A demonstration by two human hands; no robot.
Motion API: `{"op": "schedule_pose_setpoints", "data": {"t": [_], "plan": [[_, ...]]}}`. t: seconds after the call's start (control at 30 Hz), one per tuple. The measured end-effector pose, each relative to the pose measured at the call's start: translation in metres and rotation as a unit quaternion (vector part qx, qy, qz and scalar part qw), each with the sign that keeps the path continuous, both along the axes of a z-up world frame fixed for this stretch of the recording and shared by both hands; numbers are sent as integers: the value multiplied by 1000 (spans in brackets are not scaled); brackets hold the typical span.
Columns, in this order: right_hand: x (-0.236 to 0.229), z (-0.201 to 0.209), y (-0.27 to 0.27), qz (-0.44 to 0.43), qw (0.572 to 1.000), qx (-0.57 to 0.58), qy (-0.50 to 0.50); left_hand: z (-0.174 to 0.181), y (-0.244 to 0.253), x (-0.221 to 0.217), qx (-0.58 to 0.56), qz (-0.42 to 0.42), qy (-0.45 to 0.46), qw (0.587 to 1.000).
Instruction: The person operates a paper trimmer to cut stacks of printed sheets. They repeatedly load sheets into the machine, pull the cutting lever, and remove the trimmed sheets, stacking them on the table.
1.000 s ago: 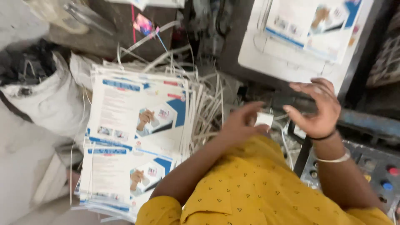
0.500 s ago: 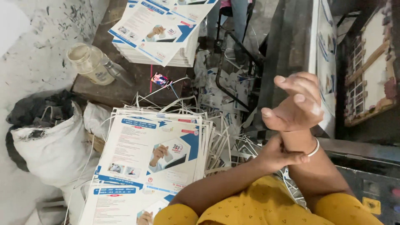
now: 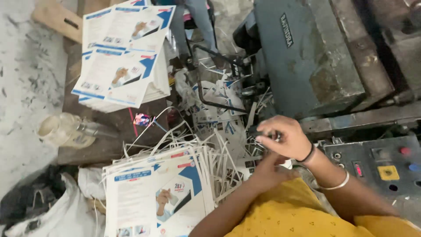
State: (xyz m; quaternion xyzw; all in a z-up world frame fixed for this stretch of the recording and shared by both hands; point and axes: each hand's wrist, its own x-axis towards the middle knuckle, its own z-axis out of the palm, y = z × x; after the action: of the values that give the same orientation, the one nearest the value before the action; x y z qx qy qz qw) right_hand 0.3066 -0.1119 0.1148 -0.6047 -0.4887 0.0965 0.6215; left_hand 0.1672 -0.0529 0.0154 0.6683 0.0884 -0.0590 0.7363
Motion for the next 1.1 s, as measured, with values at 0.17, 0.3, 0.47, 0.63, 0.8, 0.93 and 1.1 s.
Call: {"op": "schedule_pose_setpoints", "data": {"t": [0.17, 0.3, 0.47, 0.63, 0.8, 0.93, 1.1], "plan": [[36, -84, -68, -107, 981, -154, 49, -57, 52, 20, 23, 142, 79, 987], [63, -113, -89, -104, 947, -245, 179, -89, 104, 57, 190, 233, 106, 948], [89, -130, -118, -59, 939, -307, 142, -179, 147, 117, 375, 141, 227, 888], [120, -167, -158, 10, 883, -419, 212, -91, 71, 272, 205, 63, 85, 973], [139, -187, -175, -1, 851, -474, 224, -23, -46, 418, -63, 74, -52, 994], [151, -194, -181, 25, 847, -477, 232, -124, -49, 496, 82, 210, 111, 968], [173, -203, -194, -7, 842, -458, 285, -251, 25, 476, 265, 320, 229, 880]]}}
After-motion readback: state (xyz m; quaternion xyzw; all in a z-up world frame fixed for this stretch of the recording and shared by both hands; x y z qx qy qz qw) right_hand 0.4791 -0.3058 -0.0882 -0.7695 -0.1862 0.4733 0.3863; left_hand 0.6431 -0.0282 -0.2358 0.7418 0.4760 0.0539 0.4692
